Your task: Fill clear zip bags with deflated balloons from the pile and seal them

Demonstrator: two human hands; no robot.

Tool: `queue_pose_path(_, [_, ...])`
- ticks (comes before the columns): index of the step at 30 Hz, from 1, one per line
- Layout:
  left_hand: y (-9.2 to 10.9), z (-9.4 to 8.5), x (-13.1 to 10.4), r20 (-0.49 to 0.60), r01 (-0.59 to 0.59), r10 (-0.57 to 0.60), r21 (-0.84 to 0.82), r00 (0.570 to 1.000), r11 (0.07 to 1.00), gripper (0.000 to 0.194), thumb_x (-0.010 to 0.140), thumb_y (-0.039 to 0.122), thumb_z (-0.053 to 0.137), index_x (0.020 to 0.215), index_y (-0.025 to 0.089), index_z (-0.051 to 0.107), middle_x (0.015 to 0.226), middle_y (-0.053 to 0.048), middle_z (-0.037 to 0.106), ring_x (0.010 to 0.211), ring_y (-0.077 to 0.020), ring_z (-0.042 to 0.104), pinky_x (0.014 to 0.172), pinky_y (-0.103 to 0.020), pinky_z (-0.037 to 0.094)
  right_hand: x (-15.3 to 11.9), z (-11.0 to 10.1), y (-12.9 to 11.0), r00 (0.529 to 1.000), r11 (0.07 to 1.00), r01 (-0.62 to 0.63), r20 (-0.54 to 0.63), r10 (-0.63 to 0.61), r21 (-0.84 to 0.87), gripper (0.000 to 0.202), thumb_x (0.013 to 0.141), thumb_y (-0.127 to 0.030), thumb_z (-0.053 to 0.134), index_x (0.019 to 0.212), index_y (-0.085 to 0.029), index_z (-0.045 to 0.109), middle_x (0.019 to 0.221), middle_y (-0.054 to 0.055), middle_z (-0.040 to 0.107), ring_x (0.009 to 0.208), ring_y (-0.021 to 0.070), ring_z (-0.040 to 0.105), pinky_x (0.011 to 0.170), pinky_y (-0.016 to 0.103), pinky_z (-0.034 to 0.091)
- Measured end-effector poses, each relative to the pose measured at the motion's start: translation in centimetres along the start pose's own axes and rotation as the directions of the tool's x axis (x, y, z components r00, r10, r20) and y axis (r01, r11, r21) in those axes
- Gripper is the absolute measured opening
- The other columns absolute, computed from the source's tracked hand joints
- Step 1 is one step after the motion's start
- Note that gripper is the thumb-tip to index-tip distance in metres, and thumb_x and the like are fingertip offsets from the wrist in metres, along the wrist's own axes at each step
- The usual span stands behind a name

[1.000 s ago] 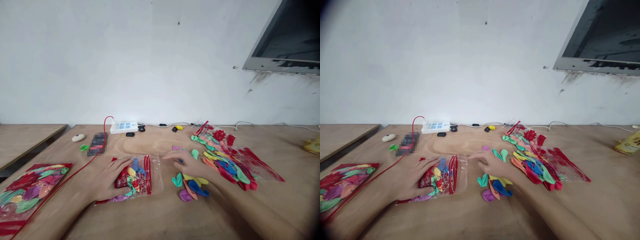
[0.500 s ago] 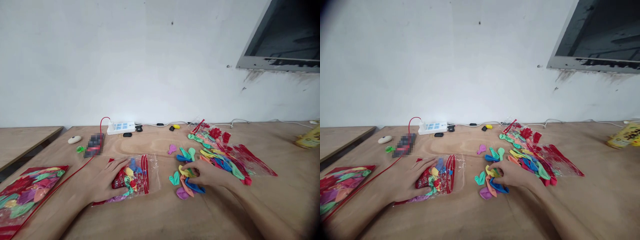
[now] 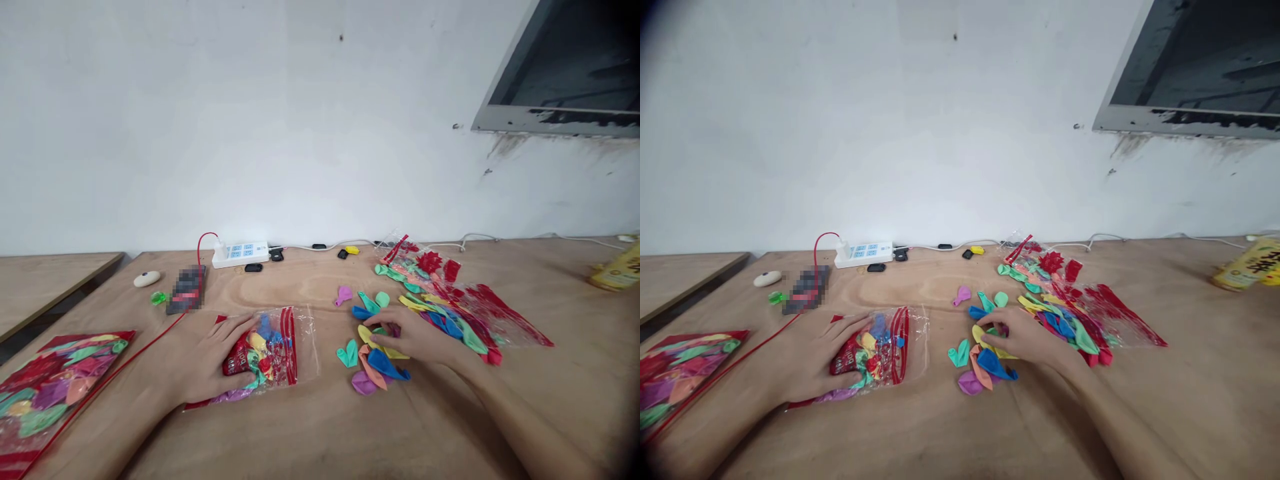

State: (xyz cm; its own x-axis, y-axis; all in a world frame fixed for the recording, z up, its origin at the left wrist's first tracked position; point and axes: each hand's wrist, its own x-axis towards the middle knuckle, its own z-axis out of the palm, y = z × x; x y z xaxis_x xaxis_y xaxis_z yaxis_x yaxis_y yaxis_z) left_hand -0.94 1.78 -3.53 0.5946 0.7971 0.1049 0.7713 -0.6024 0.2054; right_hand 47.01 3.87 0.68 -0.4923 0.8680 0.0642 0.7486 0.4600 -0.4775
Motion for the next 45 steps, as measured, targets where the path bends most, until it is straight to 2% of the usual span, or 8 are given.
queue_pose_path(5, [-0.1,0.1,0.0,-0.011,-0.001,0.001,-0.004,1.0,1.0,0.095,0.095,0.069,0.066,0.17,0.035,0.019,0.174,-0.007,0.031,0.149,-0.0357,0.048,0.123,-0.051,0.041,0.0,0.3,0.3,0.997,0.993,0.083,0.007,-0.083,-0.084,0.043,0.093,-0.059,0.071,0.12,-0.027,0.077,0.117,0.009,0.07,0.107,0.0284,0.062,0.094,0.042,0.05])
queue_pose_path(12, [-0.1,0.0,0.0,-0.014,0.009,-0.009,0.019,1.0,1.0,0.094,0.095,0.07,0.065,0.17,0.036,0.02,0.174,-0.006,0.032,0.148,-0.0356,0.05,0.12,-0.049,0.044,0.2,0.6,0.8,0.996,0.995,0.092,-0.007,-0.092,-0.029,0.04,0.1,-0.058,0.062,0.09,-0.024,0.081,0.117,0.01,0.068,0.108,0.0278,0.063,0.095,0.044,0.05])
queue_pose_path(19, [0.2,-0.3,0.0,0.001,0.012,-0.012,-0.01,1.0,1.0,0.094,0.095,0.07,0.065,0.17,0.036,0.019,0.174,-0.006,0.031,0.149,-0.0361,0.048,0.123,-0.051,0.042,0.4,0.0,1.2,0.986,0.974,-0.015,-0.156,0.052,0.227,0.05,0.104,-0.063,0.054,0.099,-0.02,0.079,0.099,0.009,0.071,0.093,0.0245,0.066,0.082,0.037,0.054])
queue_pose_path(24, [0.1,0.0,0.0,-0.016,-0.001,0.001,-0.031,1.0,1.0,0.093,0.095,0.068,0.066,0.17,0.035,0.021,0.174,-0.007,0.031,0.149,-0.0368,0.048,0.123,-0.051,0.042,0.6,0.5,1.5,0.966,0.924,-0.07,-0.207,0.157,0.376,0.056,0.1,-0.066,0.059,0.127,-0.019,0.074,0.101,0.01,0.076,0.089,0.0258,0.068,0.072,0.034,0.056])
queue_pose_path(30, [-0.1,0.2,0.0,-0.012,0.007,-0.007,-0.015,1.0,1.0,0.095,0.095,0.07,0.066,0.17,0.035,0.02,0.174,-0.008,0.031,0.147,-0.0376,0.05,0.121,-0.052,0.044,0.9,1.3,2.7,0.964,0.885,-0.053,-0.209,0.167,0.463,0.052,0.098,-0.064,0.06,0.113,-0.019,0.081,0.102,0.01,0.077,0.091,0.0271,0.072,0.077,0.037,0.059])
queue_pose_path(34, [-0.2,0.2,0.0,0.002,0.009,-0.009,-0.009,1.0,1.0,0.093,0.096,0.069,0.065,0.17,0.036,0.019,0.174,-0.006,0.031,0.149,-0.0376,0.047,0.123,-0.053,0.041,0.7,1.6,2.7,0.975,0.905,-0.028,-0.19,0.12,0.425,0.052,0.101,-0.061,0.057,0.131,-0.023,0.075,0.12,0.01,0.075,0.107,0.0301,0.07,0.09,0.042,0.06])
queue_pose_path(40, [0.0,0.3,0.0,-0.007,0.009,-0.01,-0.041,1.0,0.999,0.095,0.096,0.068,0.066,0.171,0.036,0.017,0.175,-0.008,0.029,0.151,-0.0378,0.044,0.124,-0.053,0.04,0.1,2.3,0.6,0.98,0.942,0.038,-0.198,0.031,0.334,0.054,0.105,-0.056,0.055,0.152,-0.031,0.059,0.161,0.007,0.052,0.152,0.0352,0.043,0.123,0.056,0.041])
queue_pose_path(45, [0.1,0.4,0.0,-0.009,0.019,-0.02,-0.055,1.0,0.998,0.095,0.096,0.068,0.066,0.171,0.036,0.016,0.176,-0.007,0.027,0.154,-0.036,0.041,0.124,-0.05,0.041,0.1,2.5,-3.8,0.989,0.95,0.132,-0.104,-0.106,0.282,0.062,0.107,-0.051,0.056,0.165,-0.037,0.039,0.17,0.003,0.039,0.159,0.0345,0.031,0.128,0.057,0.034])
